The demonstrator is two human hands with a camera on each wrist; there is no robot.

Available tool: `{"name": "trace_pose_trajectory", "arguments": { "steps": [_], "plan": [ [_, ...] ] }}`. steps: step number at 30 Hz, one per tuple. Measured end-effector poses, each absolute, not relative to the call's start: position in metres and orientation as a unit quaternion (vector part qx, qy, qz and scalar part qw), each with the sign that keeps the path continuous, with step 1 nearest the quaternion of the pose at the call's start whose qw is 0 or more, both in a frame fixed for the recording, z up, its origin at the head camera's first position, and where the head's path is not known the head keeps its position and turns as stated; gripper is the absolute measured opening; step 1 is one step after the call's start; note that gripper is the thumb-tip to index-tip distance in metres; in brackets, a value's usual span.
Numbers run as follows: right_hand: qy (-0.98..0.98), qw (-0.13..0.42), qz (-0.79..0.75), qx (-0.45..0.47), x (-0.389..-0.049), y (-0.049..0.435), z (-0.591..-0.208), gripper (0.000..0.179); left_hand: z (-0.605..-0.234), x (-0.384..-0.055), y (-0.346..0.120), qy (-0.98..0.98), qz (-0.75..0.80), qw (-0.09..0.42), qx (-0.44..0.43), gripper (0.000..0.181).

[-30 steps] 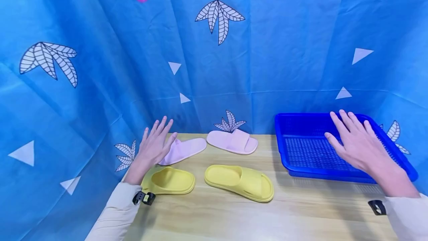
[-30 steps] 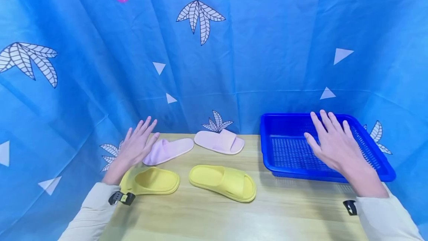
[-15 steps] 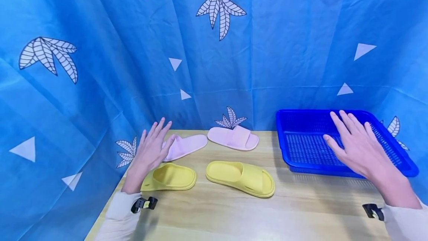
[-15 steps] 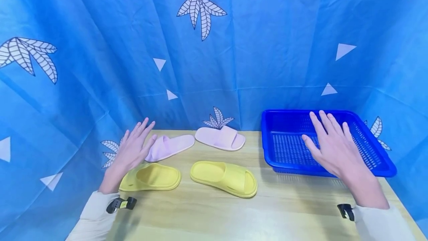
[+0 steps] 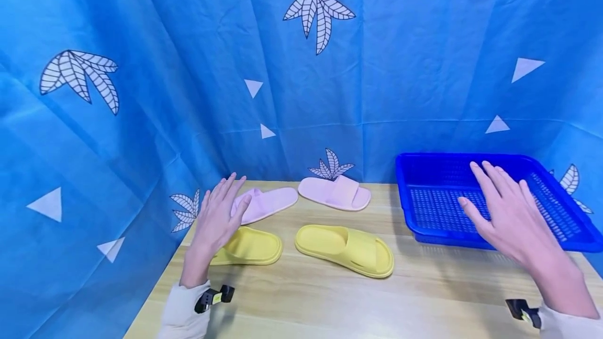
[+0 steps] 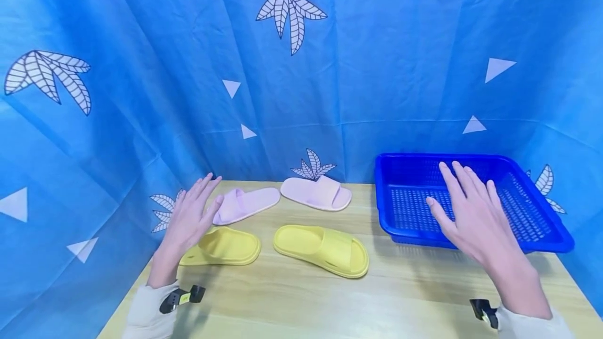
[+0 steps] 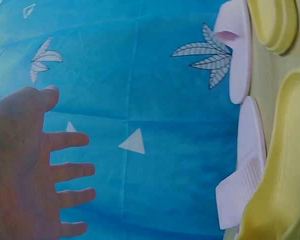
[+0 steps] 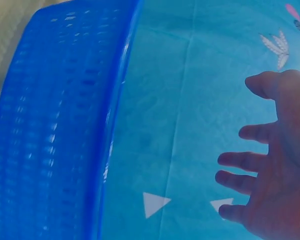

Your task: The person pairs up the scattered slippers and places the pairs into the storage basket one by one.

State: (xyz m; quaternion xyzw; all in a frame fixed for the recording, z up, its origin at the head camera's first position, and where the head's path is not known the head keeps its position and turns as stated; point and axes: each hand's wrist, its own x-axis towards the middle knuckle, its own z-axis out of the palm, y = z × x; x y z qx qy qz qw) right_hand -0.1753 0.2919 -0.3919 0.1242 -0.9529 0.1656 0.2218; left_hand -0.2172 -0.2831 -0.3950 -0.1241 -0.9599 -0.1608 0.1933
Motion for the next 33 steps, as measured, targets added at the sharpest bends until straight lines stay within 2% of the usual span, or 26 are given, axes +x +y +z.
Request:
{"name": "trace_pose_trajectory", "arguments": {
  "steps": [12, 21, 28, 33],
  "plan": [
    [-0.936, 0.226, 0.244, 0.116, -0.176, 0.28, -0.393, 0.076, -0.402, -0.213, -0.293, -0.942, -0.209, 0.222, -0.137, 0.056],
    [-0.913, 0.233, 0.303, 0.14, -0.167, 0.253, -0.395, 0.077, -0.412, -0.204, -0.312, -0.95, -0.222, 0.17, -0.141, 0.058],
    [-0.912, 0.211, 0.32, 0.144, -0.164, 0.234, -0.398, 0.08, -0.419, -0.199, -0.325, -0.95, -0.226, 0.154, -0.149, 0.058],
    [-0.912, 0.214, 0.316, 0.152, -0.165, 0.226, -0.402, 0.081, -0.424, -0.202, -0.333, -0.951, -0.235, 0.136, -0.149, 0.061]
  ]
}}
